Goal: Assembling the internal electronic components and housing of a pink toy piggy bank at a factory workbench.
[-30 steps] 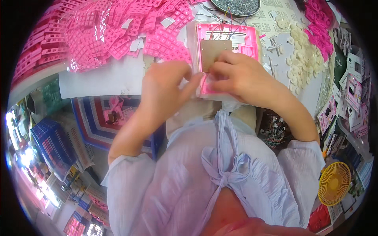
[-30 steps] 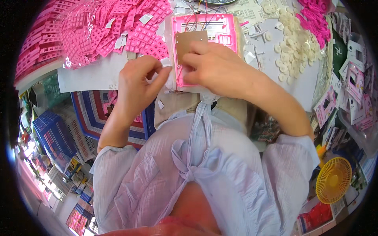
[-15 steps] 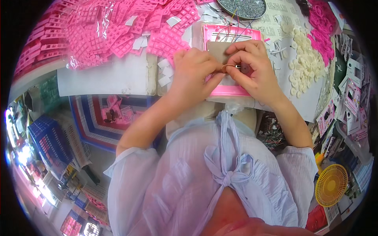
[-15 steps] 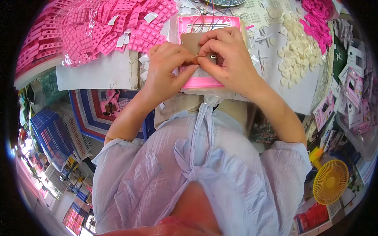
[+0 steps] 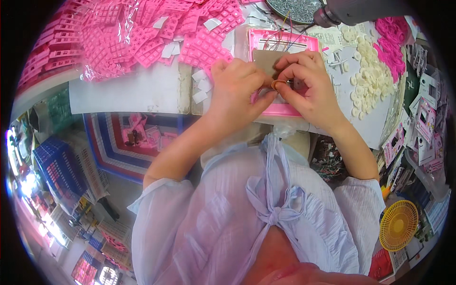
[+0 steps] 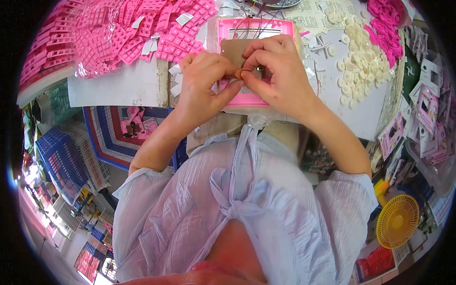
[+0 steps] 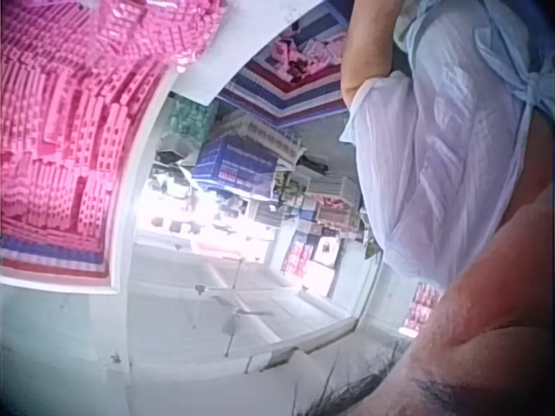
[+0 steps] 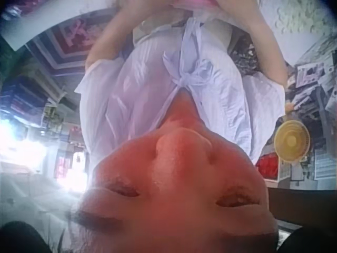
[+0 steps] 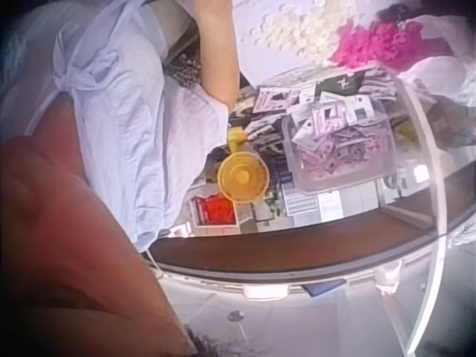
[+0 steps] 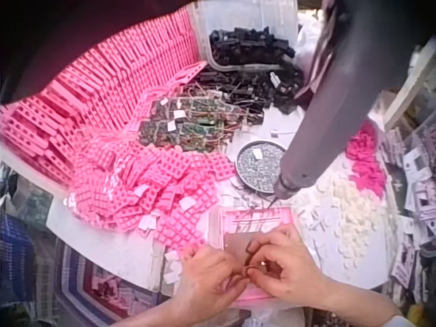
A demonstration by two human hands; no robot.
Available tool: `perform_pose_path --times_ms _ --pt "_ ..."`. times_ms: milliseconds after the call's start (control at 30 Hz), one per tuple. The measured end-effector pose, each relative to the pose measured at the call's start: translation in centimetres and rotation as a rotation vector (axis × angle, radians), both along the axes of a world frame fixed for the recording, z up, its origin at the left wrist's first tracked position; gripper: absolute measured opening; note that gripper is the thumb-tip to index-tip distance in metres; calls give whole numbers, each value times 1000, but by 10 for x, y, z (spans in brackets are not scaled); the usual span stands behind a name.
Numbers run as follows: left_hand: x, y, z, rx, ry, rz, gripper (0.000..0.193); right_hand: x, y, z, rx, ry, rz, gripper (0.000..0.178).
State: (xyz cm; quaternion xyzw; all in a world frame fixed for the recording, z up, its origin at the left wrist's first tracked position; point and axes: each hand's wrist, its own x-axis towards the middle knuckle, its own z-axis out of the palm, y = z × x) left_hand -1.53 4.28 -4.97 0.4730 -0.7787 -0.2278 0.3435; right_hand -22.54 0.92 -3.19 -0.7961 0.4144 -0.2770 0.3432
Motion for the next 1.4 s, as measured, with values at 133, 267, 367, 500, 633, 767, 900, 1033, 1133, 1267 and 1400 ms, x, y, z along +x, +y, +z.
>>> perform_pose_path --times_ms 133,267,367,500,633,767,900,1033,1133,1267,1400 --pt "-2 0 1 12 0 24 15 -3 -2 2 55 -9 14 9" --pt "1 0 1 30 7 10 12 -5 -2 4 123 -16 33 9" --pt "1 0 1 49 22 0 10 -7 -4 4 97 5 65 8" --pt "-3 -1 4 43 18 7 11 -4 -4 6 133 -11 47 7" --pt "3 -2 2 -20 -55 4 12 -8 -4 4 91 -6 46 7" --pt "4 0 9 86 -53 -5 12 -7 -4 4 126 -20 35 6" --pt "4 2 9 82 -55 -7 11 -7 -5 4 116 -15 46 7" --pt "4 0 7 58 -39 -26 11 -8 -5 4 106 -11 57 8" --pt "3 -2 2 46 -30 -28 11 -9 -5 3 89 -4 71 9" --pt "3 -5 3 59 -17 -51 11 -10 -6 3 75 17 118 9" --pt "0 -2 3 43 2 -34 12 -9 -7 5 95 9 132 8"
